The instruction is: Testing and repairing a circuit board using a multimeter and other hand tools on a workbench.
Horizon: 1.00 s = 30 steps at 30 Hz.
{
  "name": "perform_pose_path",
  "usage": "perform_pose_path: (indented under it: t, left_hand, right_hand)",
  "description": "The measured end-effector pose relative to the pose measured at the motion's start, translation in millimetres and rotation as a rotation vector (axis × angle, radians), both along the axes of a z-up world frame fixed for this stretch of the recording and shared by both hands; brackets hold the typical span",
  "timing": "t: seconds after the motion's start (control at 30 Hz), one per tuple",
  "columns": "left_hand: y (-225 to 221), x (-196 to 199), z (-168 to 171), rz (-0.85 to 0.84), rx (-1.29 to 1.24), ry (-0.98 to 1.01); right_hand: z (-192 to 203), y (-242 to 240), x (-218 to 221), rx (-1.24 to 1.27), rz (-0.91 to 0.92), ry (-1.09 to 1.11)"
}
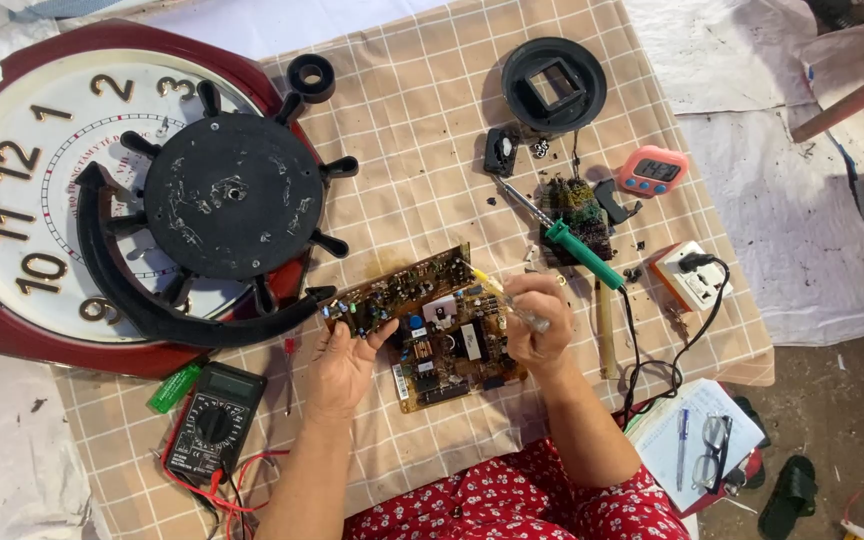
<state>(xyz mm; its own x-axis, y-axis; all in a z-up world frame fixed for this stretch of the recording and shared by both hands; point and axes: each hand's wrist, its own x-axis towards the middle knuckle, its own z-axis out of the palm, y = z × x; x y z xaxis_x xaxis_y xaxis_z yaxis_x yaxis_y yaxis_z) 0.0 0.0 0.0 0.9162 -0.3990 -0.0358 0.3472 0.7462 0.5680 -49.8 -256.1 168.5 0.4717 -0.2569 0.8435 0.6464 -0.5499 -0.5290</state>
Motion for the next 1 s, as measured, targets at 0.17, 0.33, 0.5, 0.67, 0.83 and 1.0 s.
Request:
perform_pose_path:
  t: [0.17,0.33,0.5,0.67,0.83,1.0]
  left_hand:
    - [-4.4,0.2,19.4,0.017,-0.005,0.020]
    - [-8.1,0.3,39.3,0.018,-0.019,0.059]
    - [-13.4,0.5,64.2,0.027,-0.085,0.063]
    - [-22.9,-0.6,104.7,-0.010,-0.117,0.023]
    - [-19.9,-5.4,93.7,-0.065,-0.114,0.015]
    - [-17.1,-9.6,88.3,-0.079,-0.064,-0.012]
  right_hand:
    - [-1.1,4.4,0.8,-0.046,0.001,-0.034]
    - [-8.5,-6.8,-3.2,0.065,0.000,-0.053]
    - [-8.4,-11.5,-2.5,0.452,0.119,-0.062]
    - [3.5,-9.4,4.5,0.354,0.005,-0.003]
    - [-10.0,-8.5,10.0,-0.001,-0.088,0.161]
    - [2.2,-3.3,6.6,-0.253,-0.144,0.304]
